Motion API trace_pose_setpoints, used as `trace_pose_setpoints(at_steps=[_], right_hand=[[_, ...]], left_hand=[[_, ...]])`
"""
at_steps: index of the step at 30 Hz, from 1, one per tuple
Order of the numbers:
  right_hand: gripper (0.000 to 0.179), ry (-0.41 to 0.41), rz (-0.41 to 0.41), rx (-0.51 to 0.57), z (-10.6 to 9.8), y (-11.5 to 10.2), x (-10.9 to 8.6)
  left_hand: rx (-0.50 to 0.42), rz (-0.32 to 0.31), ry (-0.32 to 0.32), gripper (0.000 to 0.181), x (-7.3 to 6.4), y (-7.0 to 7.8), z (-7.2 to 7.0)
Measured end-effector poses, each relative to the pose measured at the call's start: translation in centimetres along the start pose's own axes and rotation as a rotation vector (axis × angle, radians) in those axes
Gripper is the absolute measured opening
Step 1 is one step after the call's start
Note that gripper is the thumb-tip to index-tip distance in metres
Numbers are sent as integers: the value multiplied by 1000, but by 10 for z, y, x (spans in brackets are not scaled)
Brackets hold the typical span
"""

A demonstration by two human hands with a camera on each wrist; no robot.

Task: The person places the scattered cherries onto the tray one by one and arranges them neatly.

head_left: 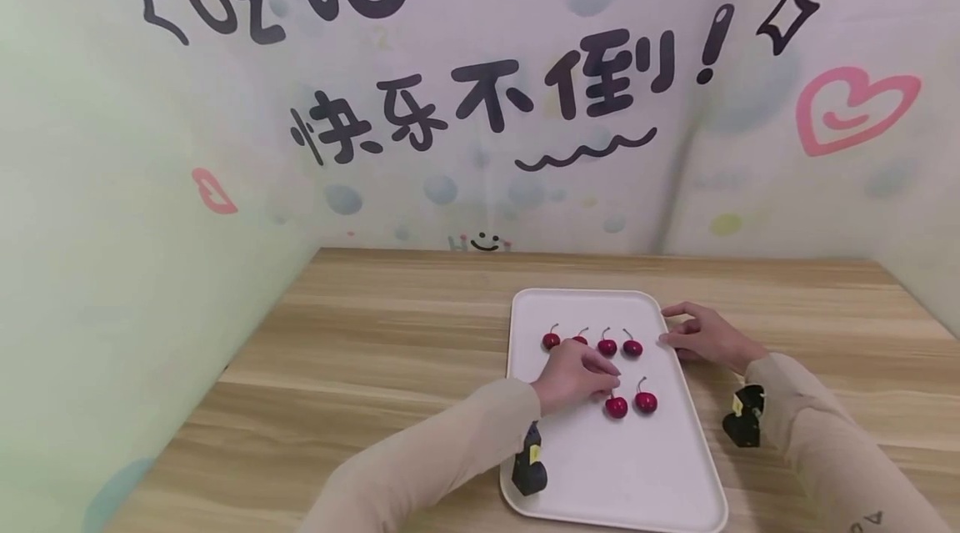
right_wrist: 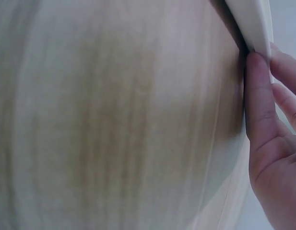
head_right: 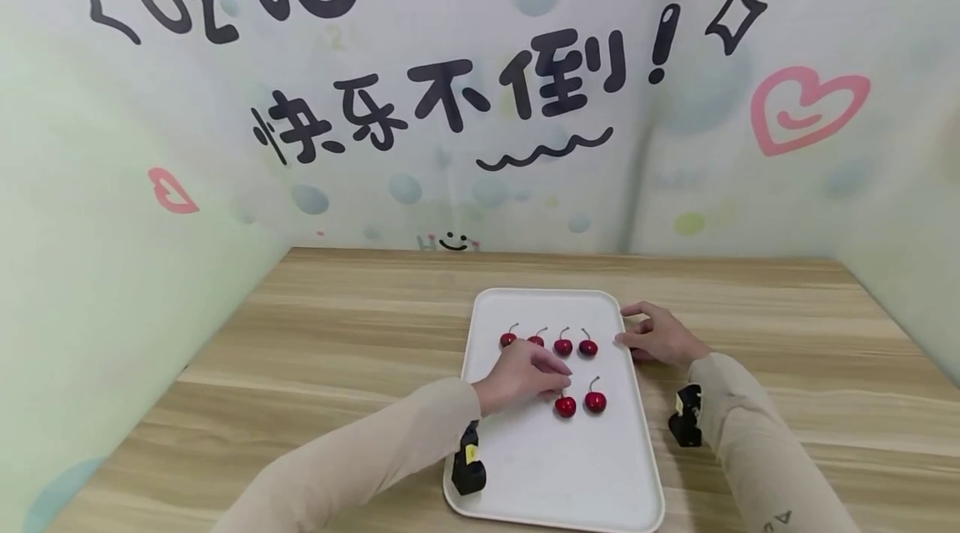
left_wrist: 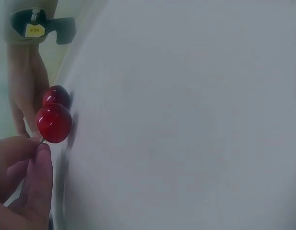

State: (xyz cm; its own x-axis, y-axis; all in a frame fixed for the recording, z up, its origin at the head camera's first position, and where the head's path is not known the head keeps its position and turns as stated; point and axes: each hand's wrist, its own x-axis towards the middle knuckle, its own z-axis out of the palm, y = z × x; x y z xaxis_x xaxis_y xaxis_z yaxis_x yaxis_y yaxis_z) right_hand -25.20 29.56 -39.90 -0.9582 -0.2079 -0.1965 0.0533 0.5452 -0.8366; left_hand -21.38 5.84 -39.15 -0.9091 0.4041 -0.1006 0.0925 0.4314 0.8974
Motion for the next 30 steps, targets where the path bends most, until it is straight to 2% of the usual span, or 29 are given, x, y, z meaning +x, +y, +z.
trace_pose_setpoints(at_steps=[7, 13, 19, 24, 30], right_hand=[[56, -9, -22, 27, 1, 1, 0], [57, -4, -23, 30, 2, 2, 0], [57, -8, -27, 43, 2, 2, 0], [59, -5, -15, 25, 1, 2, 1], [59, -5, -18, 3, 0, 1, 1]], left_hand=[[26, -60, 5, 6, 5, -4, 4], [45, -58, 13, 5, 10, -4, 6], [122, -71, 28, 4, 13, -2, 7], [160, -96, 18, 5, 15, 0, 8], [187, -94, -7, 4, 14, 3, 6]])
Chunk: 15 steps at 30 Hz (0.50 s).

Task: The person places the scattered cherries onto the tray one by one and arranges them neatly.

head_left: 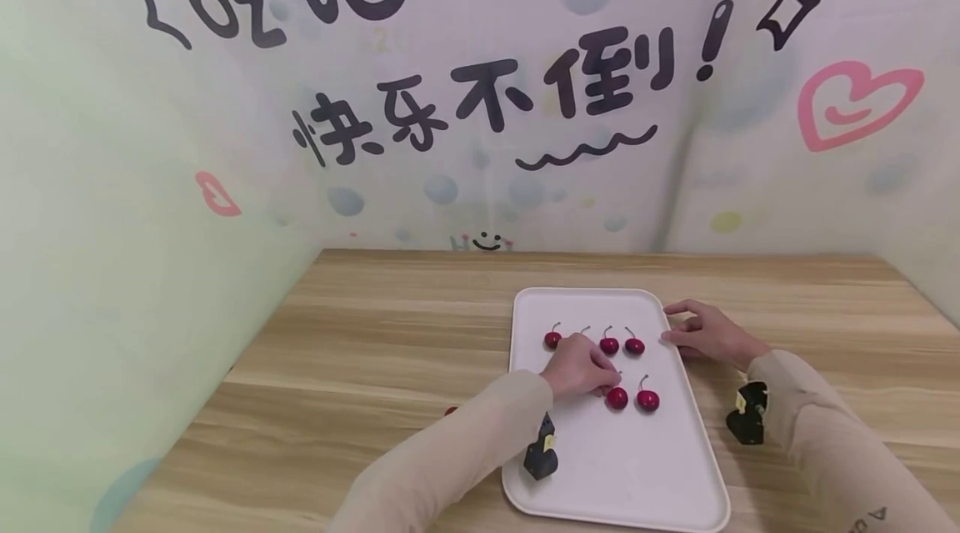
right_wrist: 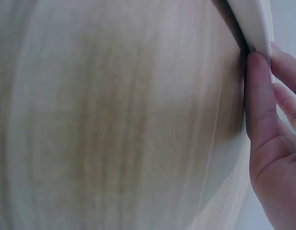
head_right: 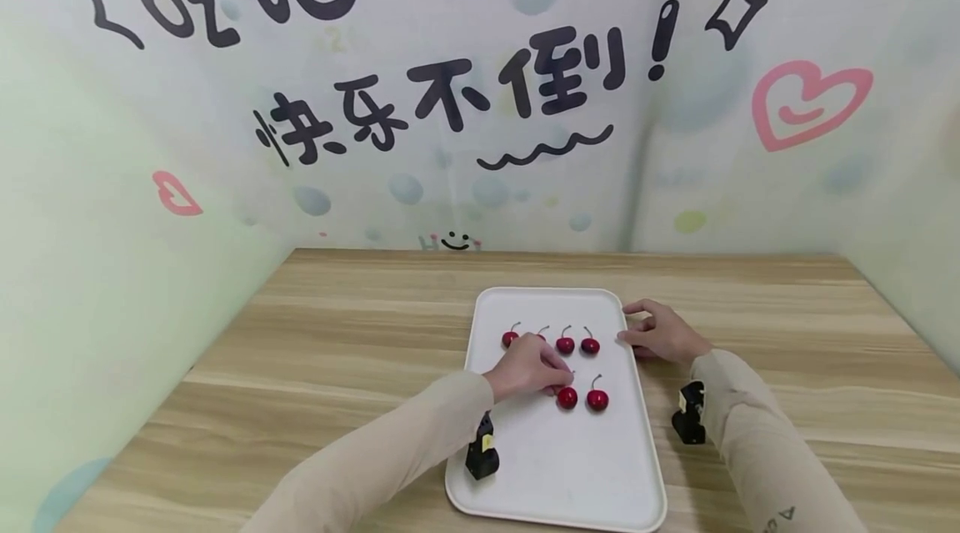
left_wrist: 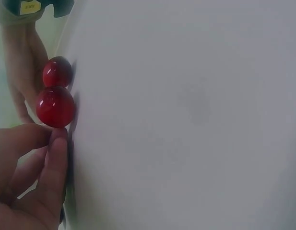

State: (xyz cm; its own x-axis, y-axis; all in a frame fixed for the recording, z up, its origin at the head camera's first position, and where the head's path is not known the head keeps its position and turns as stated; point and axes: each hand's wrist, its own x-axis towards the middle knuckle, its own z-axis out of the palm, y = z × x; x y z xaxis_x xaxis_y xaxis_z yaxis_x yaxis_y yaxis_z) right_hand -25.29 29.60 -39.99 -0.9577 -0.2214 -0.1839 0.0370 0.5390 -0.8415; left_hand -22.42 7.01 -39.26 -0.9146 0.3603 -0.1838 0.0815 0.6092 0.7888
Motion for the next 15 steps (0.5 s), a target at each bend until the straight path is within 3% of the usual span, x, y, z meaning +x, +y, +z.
trace_pose_setpoints(at_steps=[15], right_hand=[[58, -12, -18, 24, -2, 1, 0]], left_hand=[[-18, 3, 5, 5, 4, -3, 1]])
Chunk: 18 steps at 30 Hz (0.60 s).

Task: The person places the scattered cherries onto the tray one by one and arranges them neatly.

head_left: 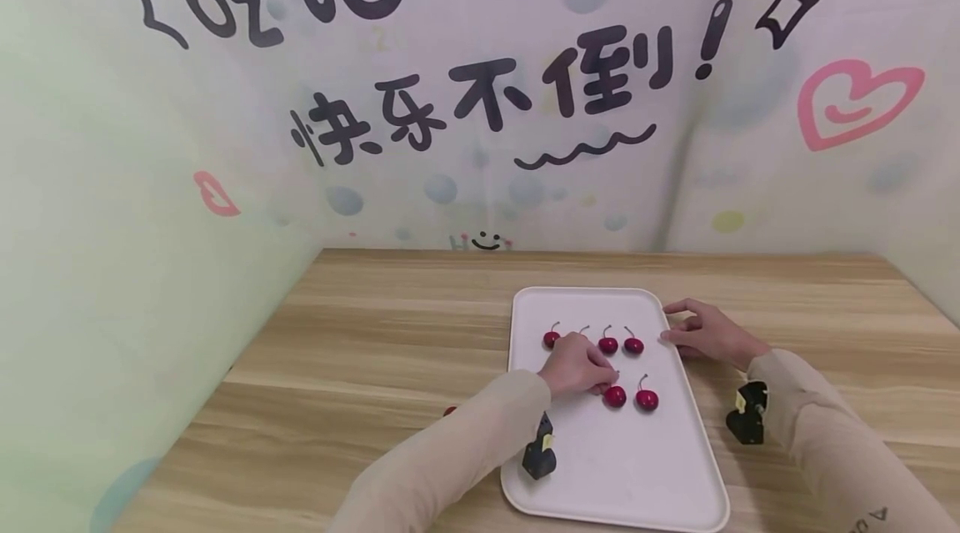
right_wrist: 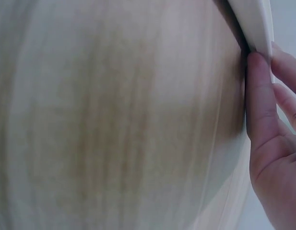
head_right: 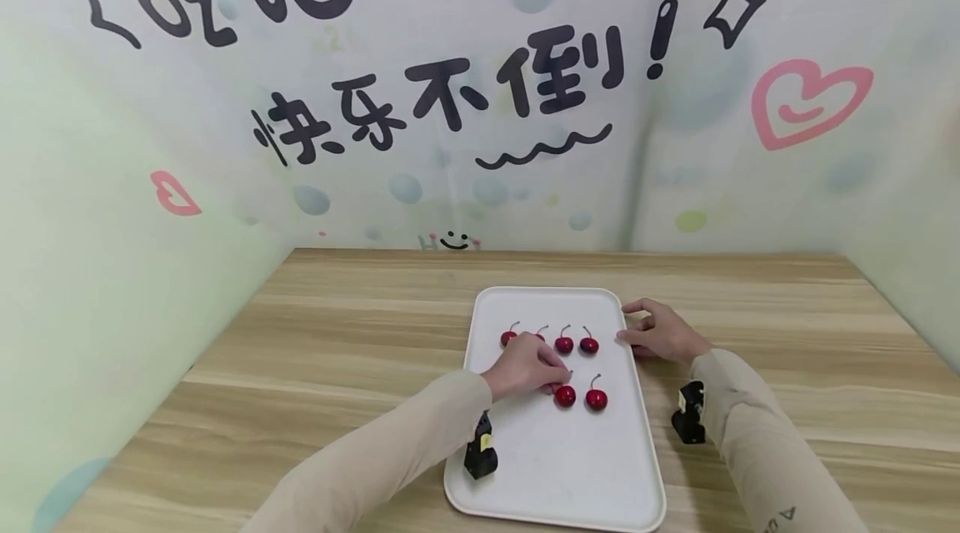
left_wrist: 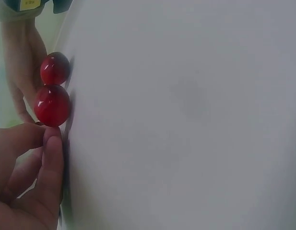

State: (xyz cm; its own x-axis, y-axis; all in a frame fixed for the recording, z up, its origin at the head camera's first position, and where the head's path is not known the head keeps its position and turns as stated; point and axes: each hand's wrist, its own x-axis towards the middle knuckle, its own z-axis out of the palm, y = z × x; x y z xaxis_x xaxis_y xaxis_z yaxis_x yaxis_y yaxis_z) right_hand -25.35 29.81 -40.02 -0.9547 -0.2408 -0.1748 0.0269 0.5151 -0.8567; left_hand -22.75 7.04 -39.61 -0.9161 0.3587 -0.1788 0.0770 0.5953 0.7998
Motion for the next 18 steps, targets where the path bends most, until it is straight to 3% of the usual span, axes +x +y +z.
trace_pose_setpoints(at_steps=[18], right_hand=[[56, -1, -27, 65, 1, 3, 1]], left_hand=[[-83, -10, 38, 4, -5, -1, 0]])
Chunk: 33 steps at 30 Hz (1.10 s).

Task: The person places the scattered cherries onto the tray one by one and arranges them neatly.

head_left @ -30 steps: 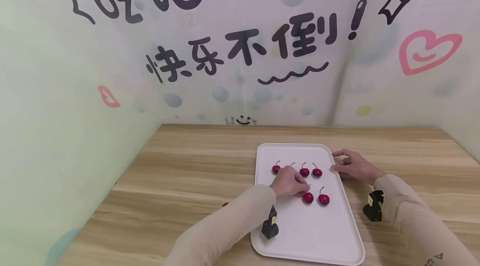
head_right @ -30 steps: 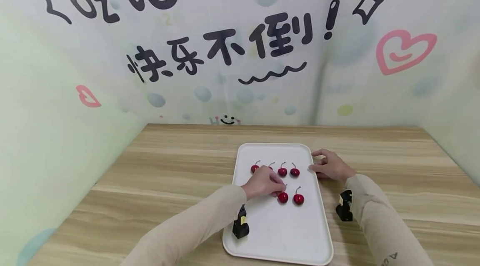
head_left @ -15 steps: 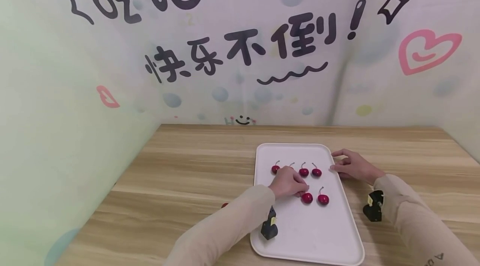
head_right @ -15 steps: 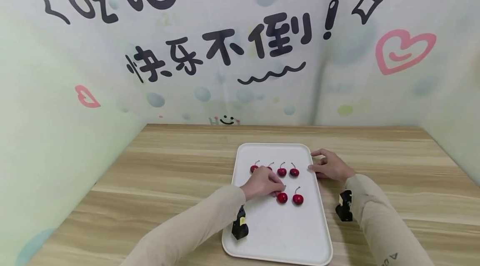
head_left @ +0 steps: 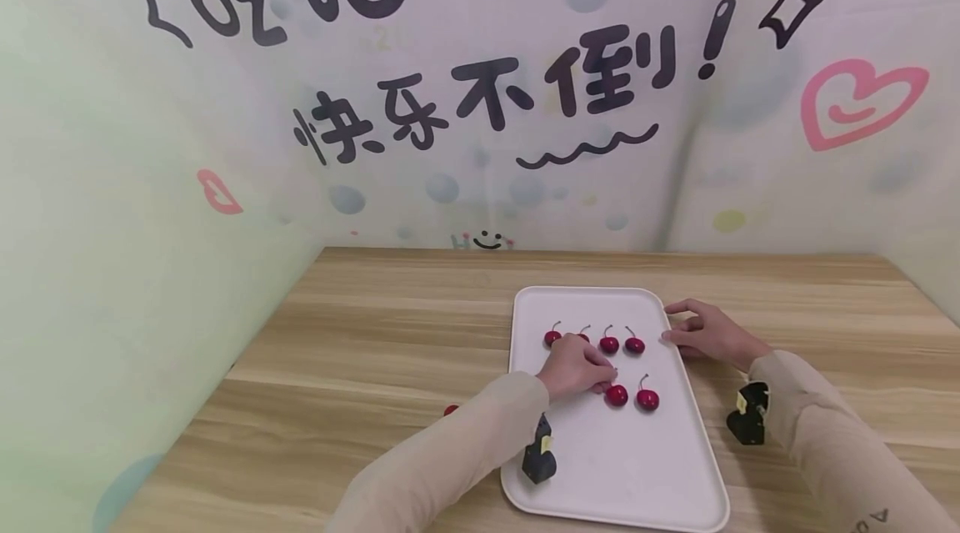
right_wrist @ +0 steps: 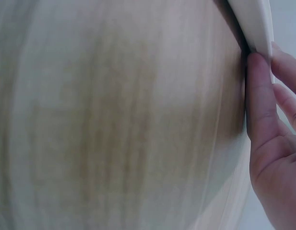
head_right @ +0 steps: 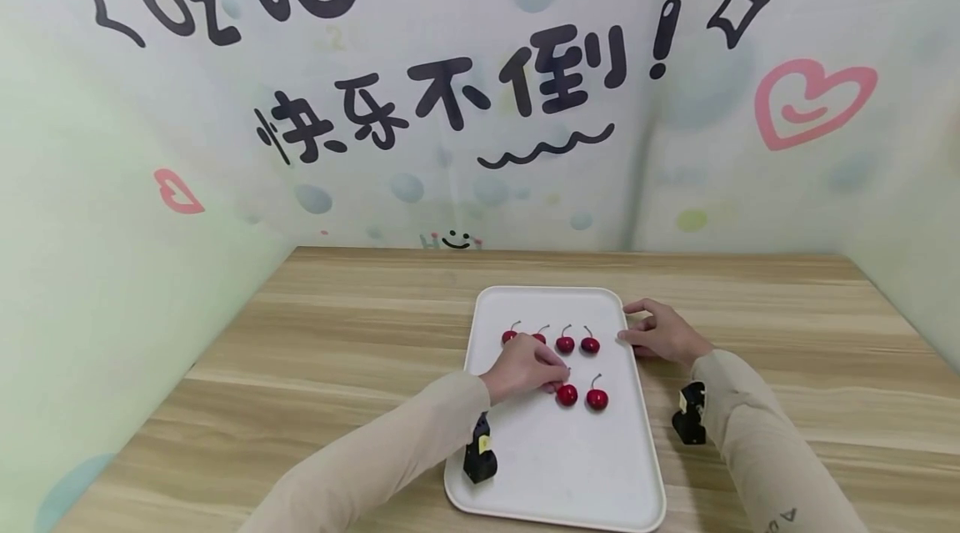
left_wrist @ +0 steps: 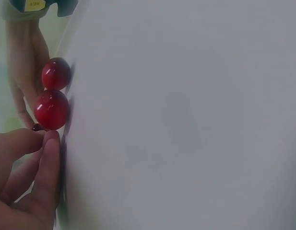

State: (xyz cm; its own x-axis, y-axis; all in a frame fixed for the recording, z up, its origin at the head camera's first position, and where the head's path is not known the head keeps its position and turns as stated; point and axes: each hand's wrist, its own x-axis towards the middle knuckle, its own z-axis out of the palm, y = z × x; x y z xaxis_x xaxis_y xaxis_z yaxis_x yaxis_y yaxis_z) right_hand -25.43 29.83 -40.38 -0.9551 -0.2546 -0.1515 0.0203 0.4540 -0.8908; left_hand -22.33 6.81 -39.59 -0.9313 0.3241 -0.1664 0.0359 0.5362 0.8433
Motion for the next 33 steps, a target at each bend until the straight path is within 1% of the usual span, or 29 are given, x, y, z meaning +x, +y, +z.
trace_pose_setpoints(at_steps=[5, 13, 19, 25, 33], right_hand=[[56, 3, 2, -4, 0, 0, 0], [56, 5, 18, -21, 0, 0, 0], [56, 6, 24, -18, 0, -1, -1], [56, 3, 18, -13, 0, -2, -1], [56, 6, 25, -16, 1, -3, -1]], left_hand=[[-19, -14, -5, 5, -1, 1, -1], [31, -8, -6, 5, -2, 2, 0], [57, 10, -11, 5, -2, 2, 0], [60, 21, -31, 5, -3, 3, -2], [94, 27, -59, 6, -3, 3, -7]])
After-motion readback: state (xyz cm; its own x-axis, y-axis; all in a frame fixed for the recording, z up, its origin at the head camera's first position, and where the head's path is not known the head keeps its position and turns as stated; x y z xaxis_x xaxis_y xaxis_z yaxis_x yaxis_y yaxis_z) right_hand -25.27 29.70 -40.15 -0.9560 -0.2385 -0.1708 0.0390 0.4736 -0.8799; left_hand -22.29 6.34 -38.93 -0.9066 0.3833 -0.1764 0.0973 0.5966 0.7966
